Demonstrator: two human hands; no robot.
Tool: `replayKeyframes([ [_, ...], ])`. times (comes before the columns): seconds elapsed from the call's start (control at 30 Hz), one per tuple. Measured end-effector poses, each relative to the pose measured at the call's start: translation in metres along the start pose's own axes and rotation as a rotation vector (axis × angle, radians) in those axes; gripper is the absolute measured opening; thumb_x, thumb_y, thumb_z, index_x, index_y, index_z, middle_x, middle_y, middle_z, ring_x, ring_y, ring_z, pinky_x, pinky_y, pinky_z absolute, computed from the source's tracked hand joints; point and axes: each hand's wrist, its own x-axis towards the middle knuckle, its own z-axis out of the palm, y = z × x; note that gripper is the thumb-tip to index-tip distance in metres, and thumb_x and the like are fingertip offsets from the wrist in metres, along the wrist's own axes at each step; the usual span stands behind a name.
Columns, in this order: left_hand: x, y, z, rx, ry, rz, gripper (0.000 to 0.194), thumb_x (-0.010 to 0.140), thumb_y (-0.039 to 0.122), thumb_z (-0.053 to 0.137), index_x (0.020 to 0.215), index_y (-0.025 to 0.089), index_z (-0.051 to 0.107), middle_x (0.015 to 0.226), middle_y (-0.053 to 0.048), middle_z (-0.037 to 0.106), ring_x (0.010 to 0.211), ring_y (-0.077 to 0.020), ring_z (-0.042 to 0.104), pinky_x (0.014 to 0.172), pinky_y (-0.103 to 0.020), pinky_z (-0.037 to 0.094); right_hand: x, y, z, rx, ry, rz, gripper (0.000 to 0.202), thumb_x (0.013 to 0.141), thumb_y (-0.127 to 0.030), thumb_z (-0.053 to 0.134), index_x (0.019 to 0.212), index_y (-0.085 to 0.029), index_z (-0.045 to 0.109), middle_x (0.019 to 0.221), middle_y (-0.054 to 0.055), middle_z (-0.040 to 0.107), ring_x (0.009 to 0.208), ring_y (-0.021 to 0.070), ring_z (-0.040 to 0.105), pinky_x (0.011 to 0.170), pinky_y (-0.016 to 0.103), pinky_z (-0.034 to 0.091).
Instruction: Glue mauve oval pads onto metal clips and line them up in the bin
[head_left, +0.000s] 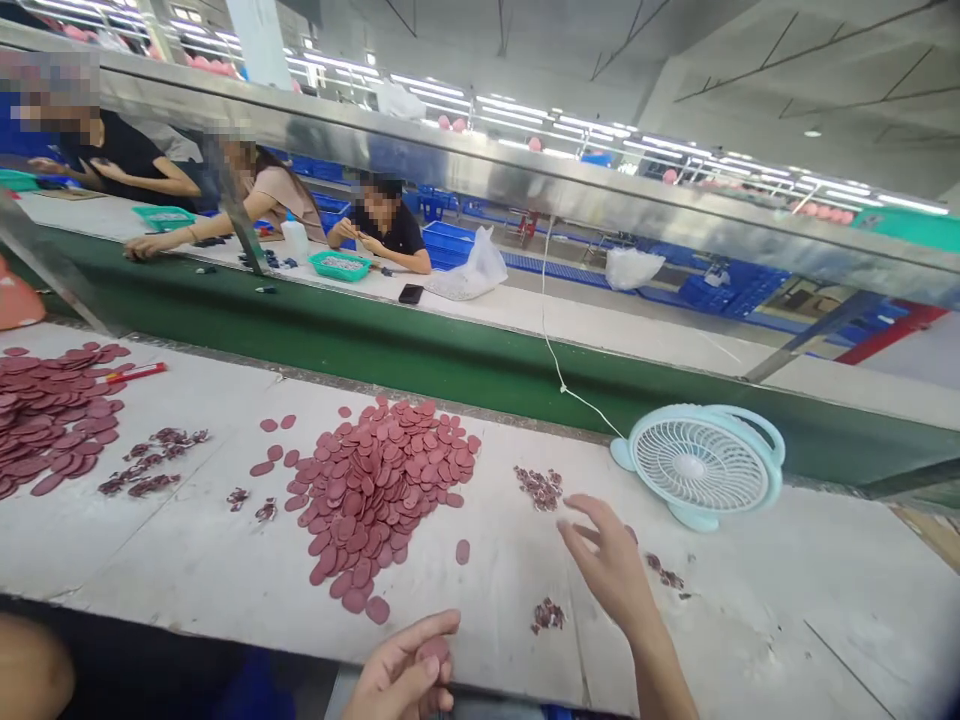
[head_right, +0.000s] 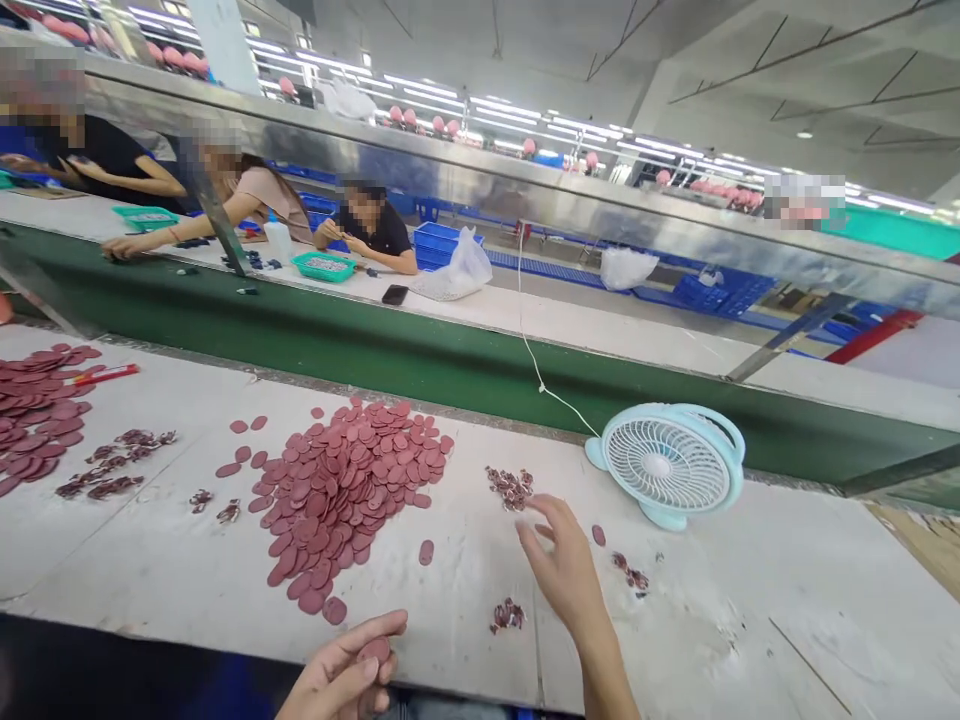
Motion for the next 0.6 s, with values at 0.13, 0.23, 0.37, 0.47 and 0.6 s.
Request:
replayKeyframes([
  [0.13, 0.003, -0.022, 0.023, 0.051, 0.036, -0.008, 0.055, 0.061, 0.046, 0.094, 0.105, 0.016, 0.081, 0.073, -0.003, 0.062, 0.064, -0.0111, 0.056, 0.056, -0.023, 0.053, -0.096, 0.034, 0.005, 0.786, 0.059, 0.251, 0.020, 0.090, -0.040, 0.073, 0.098, -0.022, 0.072, 0.093, 0.006, 0.071, 0.086, 0.0208, 0.067, 0.076, 0.032, 0.059],
  [0.23, 0.009, -0.037, 0.043, 0.096, 0.030, -0.016, 0.047, 0.059, 0.042, 0.095, 0.095, 0.018, 0.078, 0.073, 0.001, 0.059, 0.053, -0.0068, 0.048, 0.044, -0.020, 0.046, -0.128, 0.060, 0.009, 1.402, 0.143, 0.425, 0.028, 0.093, -0.049, 0.067, 0.101, -0.023, 0.070, 0.077, 0.000, 0.062, 0.061, 0.0121, 0.059, 0.049, 0.021, 0.052],
  [0.37, 0.014, -0.046, 0.067, 0.111, -0.013, -0.020, 0.033, 0.063, 0.034, 0.093, 0.073, 0.019, 0.066, 0.067, 0.006, 0.053, 0.047, -0.0039, 0.038, 0.040, -0.016, 0.038, -0.117, 0.079, -0.001, 2.181, 0.201, 0.451, 0.055, 0.093, -0.042, 0.069, 0.138, -0.017, 0.050, 0.094, 0.001, 0.061, 0.062, 0.0061, 0.059, 0.046, 0.010, 0.052],
  [0.47, 0.014, -0.042, 0.078, 0.122, -0.029, -0.082, 0.028, 0.068, 0.033, 0.090, 0.086, 0.017, 0.074, 0.078, -0.001, 0.066, 0.059, -0.0077, 0.053, 0.047, -0.017, 0.045, -0.095, 0.085, -0.011, 2.374, 0.209, 0.447, 0.054, 0.093, -0.034, 0.071, 0.138, -0.017, 0.045, 0.091, -0.001, 0.059, 0.059, 0.0056, 0.058, 0.046, 0.009, 0.052],
  [0.6, 0.014, -0.028, 0.081, 0.091, -0.118, -0.153, 0.039, 0.077, 0.032, 0.083, 0.112, 0.016, 0.078, 0.125, -0.018, 0.071, 0.084, -0.0170, 0.069, 0.056, -0.019, 0.052, -0.080, 0.083, -0.013, 2.381, 0.212, 0.516, 0.031, 0.097, -0.030, 0.065, 0.123, -0.020, 0.052, 0.079, -0.005, 0.052, 0.055, 0.0057, 0.055, 0.044, 0.009, 0.049],
])
